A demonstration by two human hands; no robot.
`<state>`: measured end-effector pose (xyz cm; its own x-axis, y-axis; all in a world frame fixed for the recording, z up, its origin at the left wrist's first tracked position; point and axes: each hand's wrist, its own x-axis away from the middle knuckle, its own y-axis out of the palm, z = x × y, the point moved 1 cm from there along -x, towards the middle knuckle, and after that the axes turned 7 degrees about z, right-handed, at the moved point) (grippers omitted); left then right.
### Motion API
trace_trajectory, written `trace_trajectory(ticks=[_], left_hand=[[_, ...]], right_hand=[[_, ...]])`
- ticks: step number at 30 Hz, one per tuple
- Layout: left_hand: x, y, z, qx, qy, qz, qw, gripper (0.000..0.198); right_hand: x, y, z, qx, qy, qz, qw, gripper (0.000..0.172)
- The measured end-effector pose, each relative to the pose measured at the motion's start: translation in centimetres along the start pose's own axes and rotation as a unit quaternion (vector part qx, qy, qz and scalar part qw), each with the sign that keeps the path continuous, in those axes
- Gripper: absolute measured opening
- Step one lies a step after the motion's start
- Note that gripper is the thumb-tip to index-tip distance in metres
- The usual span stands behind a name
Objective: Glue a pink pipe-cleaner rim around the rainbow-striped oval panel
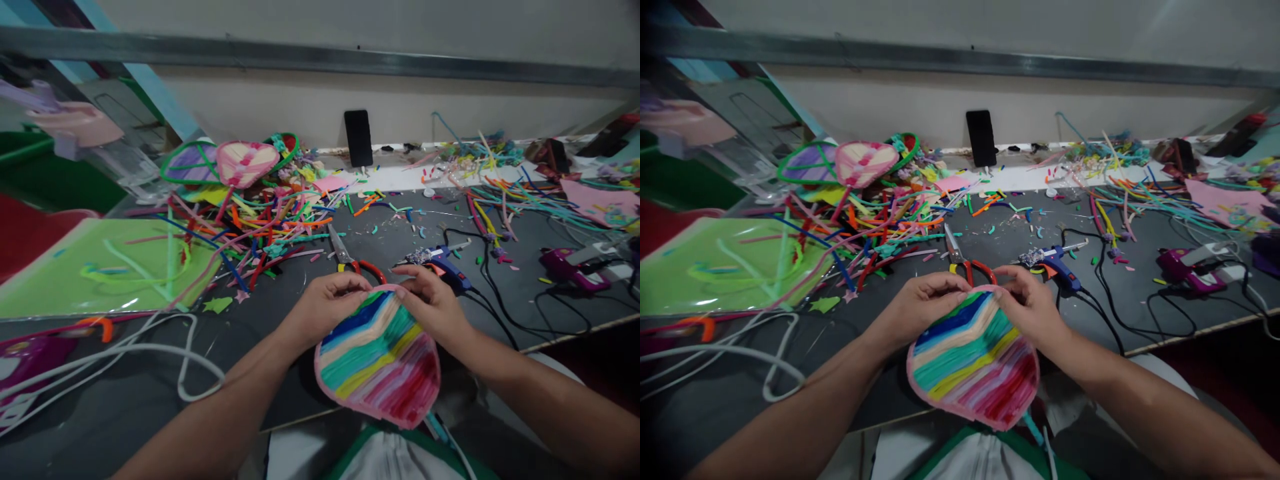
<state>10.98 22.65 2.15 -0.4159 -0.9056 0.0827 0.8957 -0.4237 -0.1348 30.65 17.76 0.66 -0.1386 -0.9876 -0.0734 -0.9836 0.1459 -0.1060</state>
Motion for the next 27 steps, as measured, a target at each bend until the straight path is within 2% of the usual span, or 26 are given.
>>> trace_trajectory(ticks=[2, 6, 9, 15, 17, 20, 23, 27], left_hand=[[-0.2, -0.2, -0.2, 0.011, -0.017, 0.010, 1.000, 0.018], [-0.8, -0.8, -0.7, 0.023, -0.039, 0.022, 0.999, 0.025], [-1.0, -1.0, -0.9, 0.027, -0.049, 0.025, 0.998, 0.028], [-0.9, -0.8, -0.9, 0.036, -0.054, 0.026, 0.998, 0.029], [-0.9, -0.7, -0.8, 0.035, -0.050, 0.022, 0.998, 0.029], [-0.9, -0.6, -0.8, 0.031, -0.039, 0.019, 0.999, 0.028], [-0.8, -0.5, -0.8, 0.031, -0.034, 0.015, 0.999, 0.027], [-0.7, -0.3, -0.8, 0.021, -0.017, -0.003, 1.000, 0.024]], right_hand=[[-0.7, -0.2, 0.2, -0.030, 0.030, -0.003, 0.999, 0.027], [-2.2, -0.8, 1.0, -0.027, 0.044, 0.058, 0.997, 0.021], [-2.9, -1.3, 1.5, -0.006, 0.046, 0.054, 0.997, 0.025], [-2.9, -2.4, 1.0, 0.037, 0.001, 0.057, 0.998, 0.034], [-2.7, -2.3, 0.7, 0.037, -0.014, 0.052, 0.998, 0.030], [-2.1, -1.6, 0.1, 0.014, -0.028, 0.026, 0.999, 0.013], [-1.5, -0.7, -0.2, 0.007, -0.020, -0.012, 1.000, 0.024], [-1.4, 0.2, 0.1, 0.067, -0.020, -0.025, 0.997, 0.026]])
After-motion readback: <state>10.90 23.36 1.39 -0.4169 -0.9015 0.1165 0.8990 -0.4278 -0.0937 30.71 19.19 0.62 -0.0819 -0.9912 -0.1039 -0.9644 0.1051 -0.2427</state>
